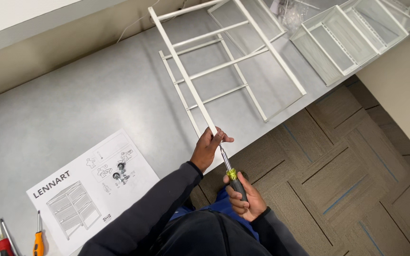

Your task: The person assembles a white metal shelving unit by using a screwdriver to attach screws to the frame and placing a mesh shelf on top.

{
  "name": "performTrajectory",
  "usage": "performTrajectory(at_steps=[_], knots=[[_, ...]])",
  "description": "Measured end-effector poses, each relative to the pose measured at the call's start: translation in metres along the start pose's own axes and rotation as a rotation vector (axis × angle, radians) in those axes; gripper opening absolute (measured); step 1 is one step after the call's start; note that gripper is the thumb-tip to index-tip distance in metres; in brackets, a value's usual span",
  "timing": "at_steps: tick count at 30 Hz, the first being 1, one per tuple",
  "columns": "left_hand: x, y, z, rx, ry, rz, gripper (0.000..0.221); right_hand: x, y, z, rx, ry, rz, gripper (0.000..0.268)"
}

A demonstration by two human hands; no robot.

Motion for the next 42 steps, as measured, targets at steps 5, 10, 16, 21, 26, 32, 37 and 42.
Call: performTrajectory(at_steps=[5, 10, 16, 21, 26, 32, 37, 42], knots=[[0.001, 0.001, 0.002, 0.088, -0.018, -0.039, 0.039, 0.003, -0.001, -0.012, 0.255, 0.284, -0.106, 0.048], [0.006, 0.007, 0.0, 0.051, -0.008, -0.042, 0.037, -0.003, 0.002, -0.014, -1.007, -0.505, 0.426, 0.034], [0.005, 0.009, 0.0, 0.101, -0.048, -0.061, 0.034, 0.001, 0.006, -0.015, -1.609, -0.689, 0.557, 0.04], [0.003, 0.015, 0.003, 0.066, -0.008, -0.078, 0.034, 0.01, -0.009, 0.0, 0.028, -0.008, -0.05, 0.041], [0.011, 0.012, 0.004, 0.061, 0.005, -0.114, 0.036, 0.026, -0.022, 0.003, 0.402, 0.338, -0.134, 0.045], [0.014, 0.02, 0.007, 0.05, 0.007, -0.11, 0.032, 0.003, 0.002, -0.022, -1.001, -0.609, 0.323, 0.03], [0.009, 0.013, 0.008, 0.067, -0.006, -0.1, 0.034, -0.003, 0.017, -0.04, -1.424, -0.708, 0.389, 0.039], [0.013, 0.007, 0.003, 0.093, 0.033, -0.136, 0.034, 0.008, 0.019, -0.027, -0.507, -0.333, 0.149, 0.037]])
Point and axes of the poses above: each hand's wrist, its own x-axis towards the middle knuckle, its own z-axis out of the back of the hand, y = z × x, the point moved 2 cm from there along x, towards the middle knuckle, and after that the axes turned 13 degrees about -x, right-handed, at the moved point
